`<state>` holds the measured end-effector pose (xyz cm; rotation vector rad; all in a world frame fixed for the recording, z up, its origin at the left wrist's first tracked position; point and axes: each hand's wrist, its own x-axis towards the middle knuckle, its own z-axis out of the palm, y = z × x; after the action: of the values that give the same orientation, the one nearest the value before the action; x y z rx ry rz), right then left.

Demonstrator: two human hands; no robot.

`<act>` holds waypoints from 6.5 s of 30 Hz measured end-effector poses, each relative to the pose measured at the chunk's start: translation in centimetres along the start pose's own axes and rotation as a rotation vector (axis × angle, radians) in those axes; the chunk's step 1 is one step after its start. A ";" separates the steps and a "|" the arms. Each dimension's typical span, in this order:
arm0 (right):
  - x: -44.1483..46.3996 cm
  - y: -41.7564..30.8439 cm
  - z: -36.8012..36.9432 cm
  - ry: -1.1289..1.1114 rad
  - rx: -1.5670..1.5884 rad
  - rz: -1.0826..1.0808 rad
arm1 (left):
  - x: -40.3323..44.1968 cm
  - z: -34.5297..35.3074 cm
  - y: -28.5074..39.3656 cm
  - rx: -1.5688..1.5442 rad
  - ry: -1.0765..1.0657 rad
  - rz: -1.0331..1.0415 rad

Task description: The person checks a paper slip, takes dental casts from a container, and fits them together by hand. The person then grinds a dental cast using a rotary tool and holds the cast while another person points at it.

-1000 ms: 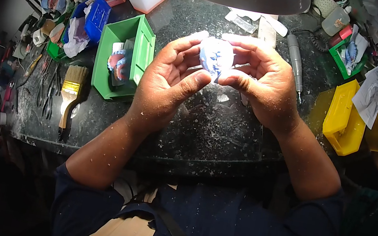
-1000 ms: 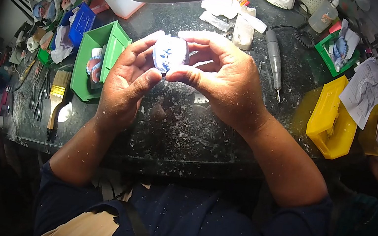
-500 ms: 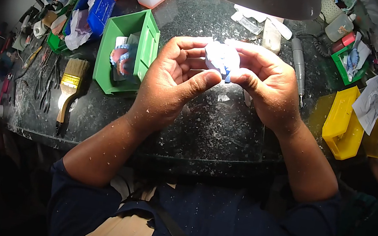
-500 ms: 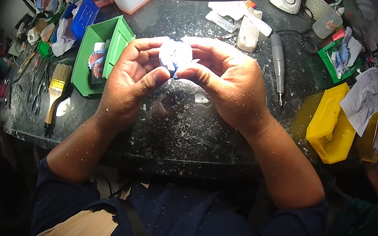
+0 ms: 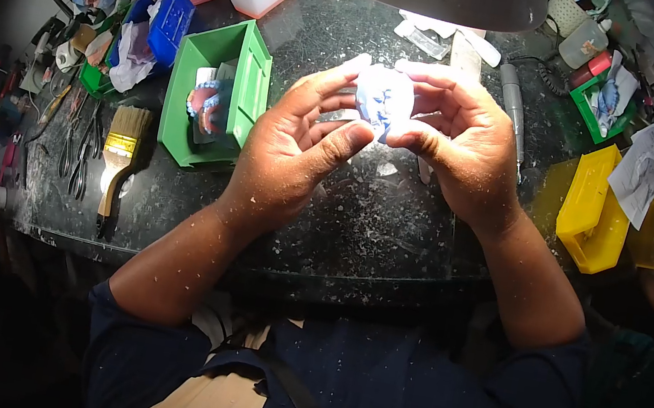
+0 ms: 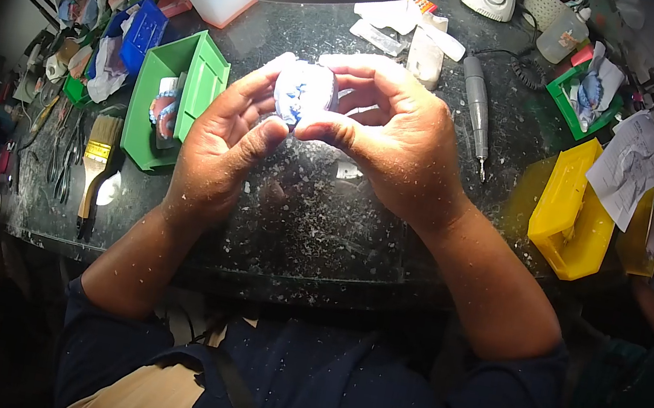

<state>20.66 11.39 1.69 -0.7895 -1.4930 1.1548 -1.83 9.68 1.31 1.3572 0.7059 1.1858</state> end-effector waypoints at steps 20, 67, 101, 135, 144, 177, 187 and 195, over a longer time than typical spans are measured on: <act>-0.1 0.4 -0.4 -0.009 -0.303 -0.254 | 0.0 -1.4 -0.7 0.430 -0.129 0.268; 1.0 -2.6 -1.0 -0.119 -0.656 -0.682 | -0.1 -1.1 1.0 -0.388 -0.187 -0.216; 0.1 -0.4 -0.6 -0.048 -0.262 -0.163 | 0.4 -0.9 0.3 -0.271 0.001 -0.139; 0.1 0.1 -0.6 -0.061 -0.253 -0.194 | 0.5 -0.8 -0.2 -0.210 -0.004 -0.131; 0.2 0.1 -0.7 -0.055 -0.279 -0.212 | 0.5 -0.8 -0.1 -0.201 0.000 -0.127; 0.9 0.8 -2.7 -0.162 0.789 0.266 | 0.0 -0.8 0.5 0.880 -0.269 0.077; 0.6 0.5 -2.4 -0.156 0.818 0.307 | -0.2 -1.1 0.8 1.026 -0.369 0.138; 0.4 0.6 -1.9 -0.341 0.683 0.277 | 0.3 -1.4 1.4 0.361 -0.056 0.117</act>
<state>22.35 12.48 1.25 -0.3349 -1.1390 1.9411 -3.33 10.16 2.54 1.7455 0.8376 1.1422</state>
